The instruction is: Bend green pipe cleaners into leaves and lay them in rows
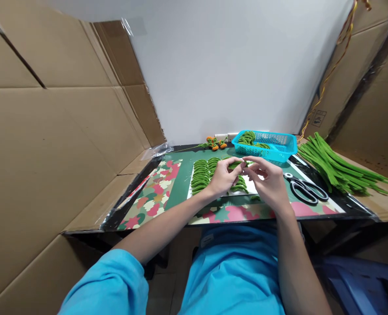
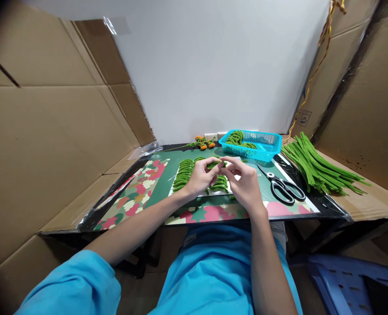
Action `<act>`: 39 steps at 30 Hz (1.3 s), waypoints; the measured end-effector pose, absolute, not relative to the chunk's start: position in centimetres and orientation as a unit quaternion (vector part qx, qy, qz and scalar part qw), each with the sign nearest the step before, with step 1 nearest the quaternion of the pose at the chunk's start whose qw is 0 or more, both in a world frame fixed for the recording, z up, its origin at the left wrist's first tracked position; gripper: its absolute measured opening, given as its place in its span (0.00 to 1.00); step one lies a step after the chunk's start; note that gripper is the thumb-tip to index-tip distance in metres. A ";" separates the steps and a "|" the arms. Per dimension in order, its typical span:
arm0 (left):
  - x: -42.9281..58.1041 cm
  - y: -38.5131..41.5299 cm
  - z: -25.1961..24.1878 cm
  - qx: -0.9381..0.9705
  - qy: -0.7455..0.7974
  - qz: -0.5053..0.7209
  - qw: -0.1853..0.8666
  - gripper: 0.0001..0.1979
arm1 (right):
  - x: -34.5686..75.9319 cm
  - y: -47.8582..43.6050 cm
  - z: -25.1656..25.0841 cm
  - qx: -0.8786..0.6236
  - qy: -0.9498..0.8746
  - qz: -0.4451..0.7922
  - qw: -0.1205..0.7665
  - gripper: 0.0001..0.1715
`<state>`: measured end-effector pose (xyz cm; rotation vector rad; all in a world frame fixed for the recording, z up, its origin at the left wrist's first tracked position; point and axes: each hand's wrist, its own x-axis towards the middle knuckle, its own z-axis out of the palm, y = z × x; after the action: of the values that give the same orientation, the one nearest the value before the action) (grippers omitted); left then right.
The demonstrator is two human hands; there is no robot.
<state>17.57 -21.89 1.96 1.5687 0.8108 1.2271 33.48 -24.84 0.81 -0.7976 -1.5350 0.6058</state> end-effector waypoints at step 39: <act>17.0 -22.0 2.6 0.575 0.349 0.464 0.576 0.21 | 36.3 -25.1 1.0 -0.382 -0.770 0.053 0.508 0.10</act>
<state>17.02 -22.02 2.61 1.3467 0.8172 1.0868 36.28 -25.12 0.97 -0.9217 -1.8566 0.1271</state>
